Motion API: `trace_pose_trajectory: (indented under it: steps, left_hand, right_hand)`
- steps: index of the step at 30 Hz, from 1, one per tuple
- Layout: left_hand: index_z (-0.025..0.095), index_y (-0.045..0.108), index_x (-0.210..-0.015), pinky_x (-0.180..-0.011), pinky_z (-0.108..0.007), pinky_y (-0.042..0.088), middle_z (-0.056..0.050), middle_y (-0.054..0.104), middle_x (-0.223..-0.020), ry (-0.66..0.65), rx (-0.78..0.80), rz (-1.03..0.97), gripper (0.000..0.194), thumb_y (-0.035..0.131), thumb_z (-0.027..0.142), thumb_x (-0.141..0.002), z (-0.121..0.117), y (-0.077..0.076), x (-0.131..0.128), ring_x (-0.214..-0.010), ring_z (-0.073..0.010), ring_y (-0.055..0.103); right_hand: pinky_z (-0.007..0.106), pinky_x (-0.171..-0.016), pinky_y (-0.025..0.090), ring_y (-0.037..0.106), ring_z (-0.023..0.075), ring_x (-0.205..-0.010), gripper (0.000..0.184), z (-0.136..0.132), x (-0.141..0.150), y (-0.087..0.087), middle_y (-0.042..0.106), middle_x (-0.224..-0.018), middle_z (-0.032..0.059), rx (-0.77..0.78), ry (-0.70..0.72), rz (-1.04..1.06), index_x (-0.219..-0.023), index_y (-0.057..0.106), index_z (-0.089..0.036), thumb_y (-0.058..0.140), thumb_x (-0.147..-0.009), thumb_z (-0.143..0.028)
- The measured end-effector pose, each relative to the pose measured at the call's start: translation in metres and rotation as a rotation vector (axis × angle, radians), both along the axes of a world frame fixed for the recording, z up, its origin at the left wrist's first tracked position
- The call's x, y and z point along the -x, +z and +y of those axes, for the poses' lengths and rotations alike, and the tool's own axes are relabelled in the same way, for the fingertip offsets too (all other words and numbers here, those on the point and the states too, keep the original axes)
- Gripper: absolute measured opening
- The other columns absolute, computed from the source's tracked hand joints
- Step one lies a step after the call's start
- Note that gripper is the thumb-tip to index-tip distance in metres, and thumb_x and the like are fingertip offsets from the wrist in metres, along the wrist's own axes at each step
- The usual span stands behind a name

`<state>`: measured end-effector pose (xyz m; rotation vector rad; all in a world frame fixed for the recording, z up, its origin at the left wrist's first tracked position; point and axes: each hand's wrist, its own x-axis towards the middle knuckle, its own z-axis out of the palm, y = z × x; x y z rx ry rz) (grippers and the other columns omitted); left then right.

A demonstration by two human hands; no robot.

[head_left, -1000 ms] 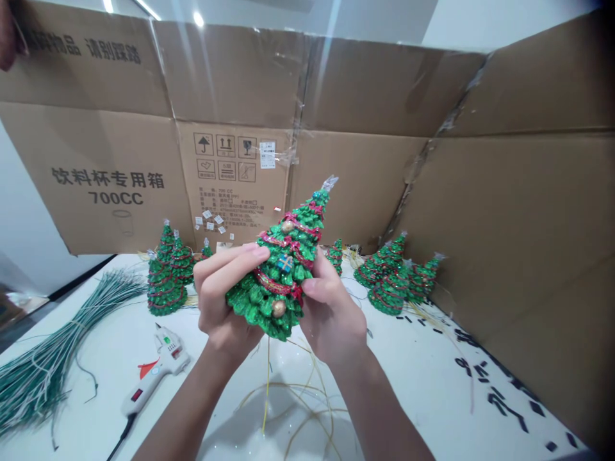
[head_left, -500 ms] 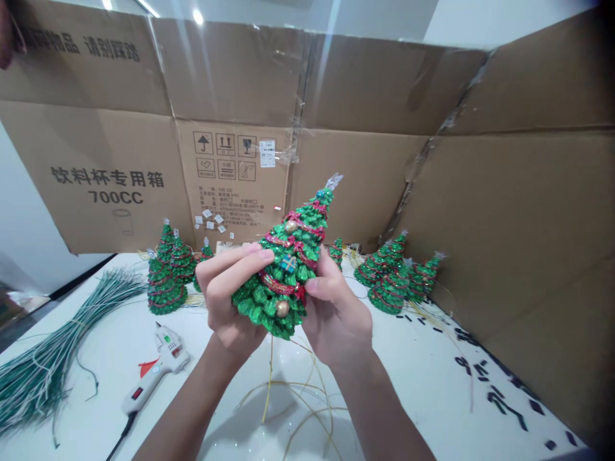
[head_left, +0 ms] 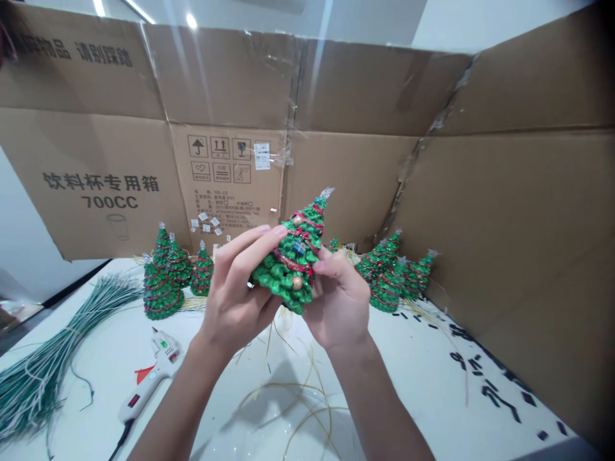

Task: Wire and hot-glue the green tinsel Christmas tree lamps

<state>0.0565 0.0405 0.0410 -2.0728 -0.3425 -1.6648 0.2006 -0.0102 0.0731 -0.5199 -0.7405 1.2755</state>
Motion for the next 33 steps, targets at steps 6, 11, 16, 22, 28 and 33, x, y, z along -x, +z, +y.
trace_pose_trajectory:
  steps: [6,11,16,22,28,33]
  left_hand:
    - [0.024,0.071,-0.096,-0.106,-0.055,0.059,-0.008,0.059,-0.151,0.015,-0.028,-0.043,0.020,0.080,0.015,-0.081,0.000,0.009,0.012,-0.134,-0.0344,0.063]
    - [0.024,0.078,-0.097,-0.108,-0.057,0.057,-0.010,0.061,-0.139,-0.154,0.285,-0.275,0.012,0.069,0.017,-0.093,-0.015,0.010,0.002,-0.130,-0.0318,0.063]
    - [0.024,0.078,-0.103,-0.121,-0.059,0.049,-0.010,0.059,-0.148,-0.192,0.477,-0.279,0.010,0.072,0.032,-0.102,-0.030,0.013,-0.010,-0.143,-0.0329,0.057]
    - [0.040,0.057,-0.156,-0.137,-0.059,0.033,-0.004,0.032,-0.176,-0.370,0.762,-0.230,0.044,0.046,0.051,-0.114,-0.028,0.006,-0.017,-0.167,-0.0331,0.030]
    - [0.041,0.032,-0.170,-0.139,-0.055,0.035,-0.003,0.028,-0.181,-0.486,0.805,-0.260,0.062,0.044,0.059,-0.112,-0.025,0.005,-0.019,-0.170,-0.0328,0.025]
    - [0.040,0.032,-0.170,-0.136,-0.054,0.041,-0.004,0.032,-0.179,-0.420,0.736,-0.218,0.057,0.039,0.052,-0.115,-0.026,0.007,-0.017,-0.169,-0.0309,0.028]
  right_hand:
    - [0.033,-0.062,0.055,0.048,0.0139,-0.055,0.016,0.003,-0.005,0.002,0.061,-0.068,-0.0052,-0.029,-0.108,0.055,-0.077,0.068,-0.026,0.075,-0.063,-0.028]
    - [0.035,-0.071,0.059,0.054,0.0147,-0.059,0.012,0.006,-0.001,0.001,0.064,-0.069,-0.0056,-0.120,-0.141,0.072,-0.077,0.065,-0.027,0.074,-0.069,-0.027]
    - [0.034,-0.083,0.060,0.070,0.0188,-0.083,0.024,0.007,0.010,-0.003,0.075,-0.089,-0.0032,-0.209,-0.219,0.091,-0.102,0.070,-0.029,0.074,-0.079,-0.025]
    - [0.041,-0.093,0.061,0.075,0.0228,-0.101,0.053,0.004,0.018,-0.008,0.078,-0.119,0.0001,-0.270,-0.241,0.046,-0.136,0.062,-0.033,0.072,-0.084,-0.024]
    - [0.042,-0.093,0.061,0.074,0.0236,-0.101,0.060,0.003,0.021,-0.011,0.077,-0.119,0.0002,-0.263,-0.251,0.030,-0.142,0.056,-0.034,0.071,-0.084,-0.025]
    - [0.043,-0.094,0.060,0.073,0.0250,-0.102,0.056,0.001,0.023,-0.011,0.075,-0.110,-0.0004,-0.241,-0.269,-0.002,-0.138,0.057,-0.034,0.071,-0.084,-0.029]
